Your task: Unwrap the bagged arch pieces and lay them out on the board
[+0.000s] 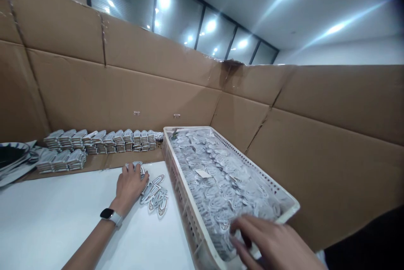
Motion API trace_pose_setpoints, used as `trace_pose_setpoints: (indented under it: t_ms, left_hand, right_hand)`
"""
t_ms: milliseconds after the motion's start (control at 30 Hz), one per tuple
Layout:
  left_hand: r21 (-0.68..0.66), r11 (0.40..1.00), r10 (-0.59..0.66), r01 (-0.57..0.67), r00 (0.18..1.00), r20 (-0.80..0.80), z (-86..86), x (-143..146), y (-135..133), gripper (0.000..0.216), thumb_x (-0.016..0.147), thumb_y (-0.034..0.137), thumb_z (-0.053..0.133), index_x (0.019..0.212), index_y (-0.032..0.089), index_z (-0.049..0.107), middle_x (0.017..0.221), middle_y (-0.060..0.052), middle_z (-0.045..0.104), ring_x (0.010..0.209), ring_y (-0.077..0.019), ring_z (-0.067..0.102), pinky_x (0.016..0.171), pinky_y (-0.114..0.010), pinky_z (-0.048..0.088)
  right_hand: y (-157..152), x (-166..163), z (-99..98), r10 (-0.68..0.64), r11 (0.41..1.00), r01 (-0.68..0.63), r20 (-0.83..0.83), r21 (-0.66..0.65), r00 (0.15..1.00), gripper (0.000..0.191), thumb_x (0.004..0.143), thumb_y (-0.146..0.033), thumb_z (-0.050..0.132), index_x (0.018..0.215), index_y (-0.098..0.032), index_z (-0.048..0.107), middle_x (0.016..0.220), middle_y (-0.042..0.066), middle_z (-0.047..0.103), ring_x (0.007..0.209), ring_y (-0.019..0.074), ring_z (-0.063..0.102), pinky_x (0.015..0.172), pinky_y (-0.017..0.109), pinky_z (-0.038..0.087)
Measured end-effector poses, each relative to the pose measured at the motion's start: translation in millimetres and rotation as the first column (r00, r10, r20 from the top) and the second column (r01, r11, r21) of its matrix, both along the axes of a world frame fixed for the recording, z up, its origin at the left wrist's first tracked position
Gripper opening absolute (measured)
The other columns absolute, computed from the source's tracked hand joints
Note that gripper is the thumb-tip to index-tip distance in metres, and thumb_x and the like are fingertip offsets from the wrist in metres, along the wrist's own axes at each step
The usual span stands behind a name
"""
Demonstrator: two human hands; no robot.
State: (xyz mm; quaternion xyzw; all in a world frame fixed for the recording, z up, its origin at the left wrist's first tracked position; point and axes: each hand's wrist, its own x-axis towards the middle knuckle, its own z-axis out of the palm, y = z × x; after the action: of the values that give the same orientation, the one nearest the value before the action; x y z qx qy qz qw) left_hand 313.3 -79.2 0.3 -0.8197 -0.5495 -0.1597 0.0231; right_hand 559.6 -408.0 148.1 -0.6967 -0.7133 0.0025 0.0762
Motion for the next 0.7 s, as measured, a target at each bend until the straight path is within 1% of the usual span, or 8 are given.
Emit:
trace_pose_setpoints:
  t_ms: [67, 133, 267, 367, 467, 567, 633, 700]
  left_hand:
    - [0.012, 1.0, 0.004, -0.005, 1.0, 0.015, -1.6, 0.6, 0.0, 0.048, 0.106, 0.042, 0.034, 0.126, 0.009, 0.063, 0.123, -0.021, 0.06, 0.118, -0.0401, 0.053, 0.09, -0.046, 0.048]
    - [0.023, 1.0, 0.007, -0.008, 1.0, 0.025, -3.8, 0.7, 0.6, 0.048, 0.107, 0.042, 0.033, 0.127, 0.01, 0.063, 0.126, -0.021, 0.06, 0.118, -0.04, 0.052, 0.09, -0.046, 0.047]
    - [0.031, 0.999, 0.009, -0.01, 1.0, 0.022, -8.4, -0.8, 1.9, 0.05, 0.108, 0.042, 0.034, 0.125, 0.009, 0.067, 0.129, -0.024, 0.061, 0.116, -0.0414, 0.053, 0.091, -0.05, 0.046]
    - [0.064, 0.998, -0.001, -0.002, 0.999, 0.032, -13.0, -2.6, 3.1, 0.053, 0.108, 0.045, 0.037, 0.128, 0.007, 0.068, 0.13, -0.025, 0.063, 0.117, -0.0424, 0.055, 0.097, -0.054, 0.043]
    - [0.098, 0.995, -0.006, -0.001, 0.997, 0.078, -15.6, -4.0, 5.4, 0.055, 0.107, 0.048, 0.04, 0.13, 0.007, 0.068, 0.133, -0.026, 0.063, 0.122, -0.043, 0.054, 0.104, -0.055, 0.04]
    - [0.114, 0.993, 0.01, -0.026, 0.99, 0.139, -10.3, -3.5, 6.8, 0.057, 0.108, 0.051, 0.039, 0.131, 0.008, 0.068, 0.135, -0.026, 0.063, 0.124, -0.0425, 0.053, 0.108, -0.056, 0.038]
    - [0.112, 0.993, 0.018, -0.04, 0.981, 0.192, -1.6, -0.9, 5.7, 0.055, 0.108, 0.05, 0.038, 0.131, 0.01, 0.067, 0.135, -0.025, 0.063, 0.125, -0.0424, 0.052, 0.109, -0.056, 0.037]
    - [0.085, 0.996, 0.001, -0.027, 0.957, 0.29, 10.2, 4.3, 2.1, 0.052, 0.107, 0.048, 0.041, 0.13, 0.01, 0.068, 0.136, -0.025, 0.062, 0.129, -0.0433, 0.049, 0.11, -0.057, 0.036]
  right_hand:
    - [55.4, 1.8, 19.9, -0.009, 0.996, -0.003, 0.135, 0.087, 0.991, 0.021, 0.105, -0.033, 0.046, 0.099, -0.029, 0.065, 0.088, 0.005, 0.076, 0.071, 0.0232, 0.072, 0.057, 0.033, 0.045]
    - [121.4, 9.6, 25.0, -0.048, 0.994, 0.022, 0.26, 0.102, 0.964, 0.021, 0.104, -0.028, 0.045, 0.104, -0.024, 0.066, 0.094, 0.008, 0.077, 0.075, 0.0244, 0.073, 0.058, 0.032, 0.042]
    - [254.1, 37.8, 1.7, -0.111, 0.993, 0.112, 0.401, 0.02, 0.909, 0.031, 0.105, -0.017, 0.043, 0.122, -0.016, 0.068, 0.117, 0.016, 0.075, 0.099, 0.0281, 0.074, 0.073, 0.032, 0.048]
    - [322.1, 58.0, -24.2, -0.101, 0.992, 0.121, 0.398, -0.026, 0.912, 0.039, 0.097, -0.007, 0.049, 0.131, -0.011, 0.066, 0.129, 0.022, 0.07, 0.115, 0.03, 0.069, 0.084, 0.033, 0.05]
    - [355.4, 71.2, -45.9, -0.083, 0.992, 0.112, 0.369, -0.056, 0.926, 0.041, 0.094, -0.004, 0.053, 0.132, -0.011, 0.067, 0.136, 0.022, 0.067, 0.126, 0.0292, 0.062, 0.089, 0.032, 0.049]
    - [366.0, 78.6, -58.2, -0.089, 0.993, 0.111, 0.339, -0.047, 0.937, 0.035, 0.099, -0.006, 0.048, 0.126, -0.01, 0.07, 0.133, 0.022, 0.069, 0.127, 0.0278, 0.061, 0.092, 0.032, 0.047]
    - [366.1, 81.7, -58.2, -0.101, 0.994, 0.109, 0.32, -0.007, 0.942, 0.033, 0.101, -0.008, 0.046, 0.124, -0.01, 0.07, 0.13, 0.022, 0.071, 0.125, 0.0275, 0.061, 0.093, 0.032, 0.046]
    - [362.4, 83.7, -50.7, -0.113, 0.994, 0.105, 0.308, 0.044, 0.944, 0.033, 0.101, -0.012, 0.046, 0.125, -0.011, 0.069, 0.13, 0.02, 0.072, 0.123, 0.0272, 0.064, 0.091, 0.032, 0.046]
